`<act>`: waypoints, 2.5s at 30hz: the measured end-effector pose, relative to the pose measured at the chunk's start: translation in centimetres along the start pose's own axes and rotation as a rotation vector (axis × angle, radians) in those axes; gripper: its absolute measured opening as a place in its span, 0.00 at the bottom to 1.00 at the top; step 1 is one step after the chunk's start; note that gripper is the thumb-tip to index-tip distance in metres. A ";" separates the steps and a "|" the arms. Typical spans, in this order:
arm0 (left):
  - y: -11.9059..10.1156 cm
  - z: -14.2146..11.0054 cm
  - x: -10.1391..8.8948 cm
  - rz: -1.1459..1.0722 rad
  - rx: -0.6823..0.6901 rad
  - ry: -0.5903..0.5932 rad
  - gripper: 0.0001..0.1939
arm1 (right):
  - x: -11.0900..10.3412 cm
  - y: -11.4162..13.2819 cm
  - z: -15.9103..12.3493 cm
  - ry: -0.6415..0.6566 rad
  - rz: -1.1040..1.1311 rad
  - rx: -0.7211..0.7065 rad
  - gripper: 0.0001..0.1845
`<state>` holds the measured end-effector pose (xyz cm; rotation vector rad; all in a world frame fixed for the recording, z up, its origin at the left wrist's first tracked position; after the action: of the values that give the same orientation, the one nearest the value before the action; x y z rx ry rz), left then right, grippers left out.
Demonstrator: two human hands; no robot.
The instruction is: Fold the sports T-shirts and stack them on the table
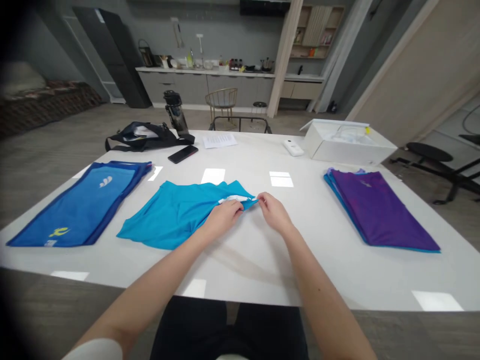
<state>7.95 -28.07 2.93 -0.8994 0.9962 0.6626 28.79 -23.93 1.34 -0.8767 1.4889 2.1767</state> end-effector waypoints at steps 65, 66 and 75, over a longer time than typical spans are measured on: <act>5.7 -0.8 -3.0 0.271 -0.449 0.261 0.25 | 4.6 5.1 3.0 0.310 -0.255 0.170 0.17; 6.2 -0.2 -2.7 0.237 -0.467 0.287 0.25 | 5.3 4.7 4.1 0.323 -0.278 0.206 0.17; 7.8 4.9 1.1 -0.168 -0.304 0.121 0.10 | 5.4 0.7 9.0 0.377 -0.314 0.296 0.12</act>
<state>4.08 -19.94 0.64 -1.2889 0.9278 0.6317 21.78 -16.16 0.48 -1.3585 1.6524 1.5779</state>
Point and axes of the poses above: each hand's wrist, its own z-axis towards the middle knuckle, its own x-axis out of the palm, y = z × x, the point moved 3 cm from there along z, towards the middle knuckle, and after that the axes turned 4 degrees about z, right-handed, at the moved point
